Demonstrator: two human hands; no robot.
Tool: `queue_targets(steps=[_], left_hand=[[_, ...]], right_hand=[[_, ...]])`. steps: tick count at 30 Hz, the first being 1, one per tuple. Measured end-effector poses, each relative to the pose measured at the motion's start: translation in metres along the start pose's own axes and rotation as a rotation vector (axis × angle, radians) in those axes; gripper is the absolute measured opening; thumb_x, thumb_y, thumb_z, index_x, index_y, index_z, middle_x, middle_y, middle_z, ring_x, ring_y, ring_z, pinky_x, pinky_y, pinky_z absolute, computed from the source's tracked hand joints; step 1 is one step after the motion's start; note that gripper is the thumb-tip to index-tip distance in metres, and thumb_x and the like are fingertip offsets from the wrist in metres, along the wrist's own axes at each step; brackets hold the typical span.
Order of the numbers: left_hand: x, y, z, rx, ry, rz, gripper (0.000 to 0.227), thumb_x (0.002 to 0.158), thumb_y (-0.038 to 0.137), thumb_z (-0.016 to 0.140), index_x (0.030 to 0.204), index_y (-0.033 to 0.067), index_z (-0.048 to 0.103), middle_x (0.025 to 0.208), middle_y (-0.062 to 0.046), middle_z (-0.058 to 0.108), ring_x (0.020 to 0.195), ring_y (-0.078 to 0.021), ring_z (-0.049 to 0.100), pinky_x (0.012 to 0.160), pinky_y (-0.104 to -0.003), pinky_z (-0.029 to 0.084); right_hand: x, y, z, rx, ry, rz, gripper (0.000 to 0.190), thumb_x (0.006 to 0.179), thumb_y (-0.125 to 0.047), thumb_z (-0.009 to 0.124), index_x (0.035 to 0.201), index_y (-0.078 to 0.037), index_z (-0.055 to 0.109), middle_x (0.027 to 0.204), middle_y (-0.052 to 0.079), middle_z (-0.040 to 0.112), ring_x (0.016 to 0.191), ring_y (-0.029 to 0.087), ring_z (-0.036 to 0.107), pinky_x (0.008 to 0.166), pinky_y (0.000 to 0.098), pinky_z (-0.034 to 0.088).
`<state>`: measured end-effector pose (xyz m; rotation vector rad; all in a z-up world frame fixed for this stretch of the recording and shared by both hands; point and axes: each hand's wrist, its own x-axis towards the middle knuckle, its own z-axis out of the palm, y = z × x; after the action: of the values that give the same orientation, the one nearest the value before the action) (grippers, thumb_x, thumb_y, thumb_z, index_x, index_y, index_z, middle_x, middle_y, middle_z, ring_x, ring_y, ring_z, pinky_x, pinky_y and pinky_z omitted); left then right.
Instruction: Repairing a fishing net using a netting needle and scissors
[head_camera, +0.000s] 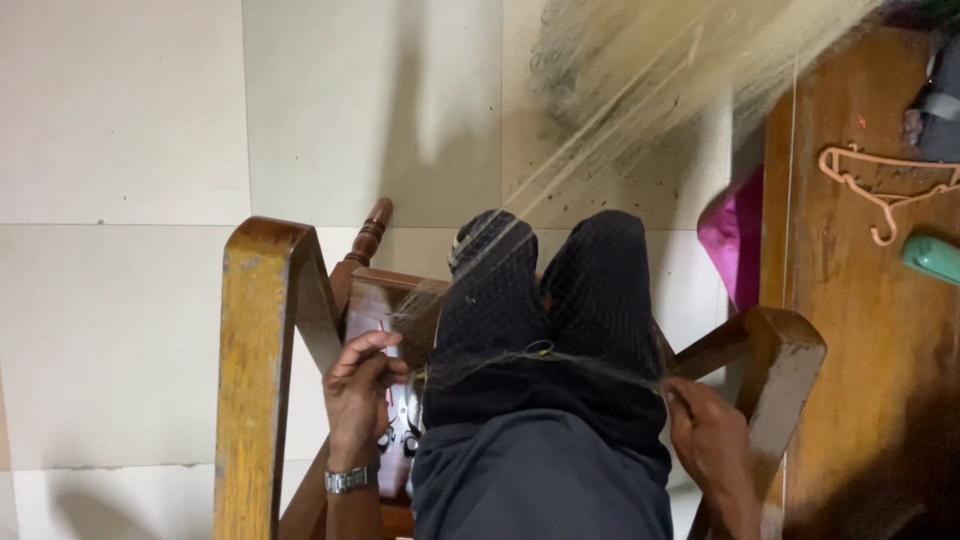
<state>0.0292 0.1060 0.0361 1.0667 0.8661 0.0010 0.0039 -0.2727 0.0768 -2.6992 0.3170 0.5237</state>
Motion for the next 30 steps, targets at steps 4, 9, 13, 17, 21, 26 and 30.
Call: queue_targets(steps=[4,9,13,17,21,26,30], left_hand=[[0.003,0.006,-0.002,-0.011,-0.031,0.031,0.019,0.079,-0.011,0.048,0.091,-0.0024,0.061,0.093,-0.019,0.066,0.057,-0.0217,0.063,0.061,-0.031,0.055],[-0.005,0.019,0.007,0.044,-0.035,0.000,0.018,0.081,-0.008,0.048,0.090,-0.0014,0.062,0.092,-0.015,0.067,0.055,-0.0172,0.060,0.048,-0.026,0.051],[-0.004,0.020,0.012,0.038,-0.025,-0.011,0.015,0.082,-0.005,0.051,0.090,-0.0008,0.062,0.093,-0.015,0.067,0.057,-0.0178,0.061,0.051,-0.030,0.053],[0.000,0.016,0.010,0.047,-0.050,-0.020,0.019,0.081,-0.008,0.047,0.092,-0.0013,0.062,0.093,-0.016,0.067,0.057,-0.0206,0.062,0.049,-0.030,0.054],[0.007,0.013,0.002,0.005,-0.026,0.089,0.024,0.078,-0.010,0.046,0.094,-0.0048,0.063,0.086,-0.021,0.065,0.054,-0.0220,0.064,0.044,-0.030,0.057],[0.007,0.013,0.010,-0.002,-0.018,0.088,0.025,0.077,-0.011,0.045,0.093,-0.0041,0.064,0.085,-0.021,0.065,0.052,-0.0211,0.063,0.043,-0.029,0.056],[0.009,0.007,0.013,-0.043,-0.047,0.079,0.025,0.077,-0.012,0.045,0.093,-0.0050,0.062,0.084,-0.021,0.065,0.052,-0.0219,0.064,0.042,-0.029,0.057]], right_hand=[[0.015,0.019,0.026,0.030,0.108,-0.072,0.044,0.081,-0.009,0.048,0.126,-0.005,0.050,0.132,0.016,0.044,0.115,0.033,0.047,0.091,0.0418,0.040],[0.013,-0.046,0.013,0.089,0.231,-0.305,0.030,0.082,-0.006,0.057,0.112,-0.006,0.057,0.116,0.016,0.052,0.103,0.028,0.053,0.080,0.0362,0.049],[0.027,-0.094,0.040,0.224,0.152,-0.726,0.016,0.082,-0.012,0.062,0.098,-0.007,0.064,0.102,0.011,0.065,0.091,0.026,0.061,0.082,0.0370,0.046],[0.052,-0.118,0.086,-0.081,-0.058,-0.671,0.052,0.083,-0.043,0.060,0.125,-0.014,0.049,0.122,0.010,0.052,0.108,0.029,0.050,0.085,0.0443,0.036],[0.060,-0.133,0.079,0.625,-0.116,-0.695,0.006,0.081,-0.014,0.068,0.080,-0.009,0.070,0.070,0.006,0.065,0.066,0.023,0.066,0.059,0.0329,0.052],[0.050,-0.126,0.063,0.911,-0.293,-0.601,0.010,0.080,-0.006,0.066,0.087,-0.006,0.073,0.076,0.009,0.071,0.073,0.022,0.069,0.061,0.0348,0.054],[0.049,-0.129,0.065,0.917,-0.276,-0.628,0.018,0.076,-0.005,0.069,0.094,-0.005,0.071,0.075,0.009,0.069,0.070,0.020,0.066,0.061,0.0352,0.053]])
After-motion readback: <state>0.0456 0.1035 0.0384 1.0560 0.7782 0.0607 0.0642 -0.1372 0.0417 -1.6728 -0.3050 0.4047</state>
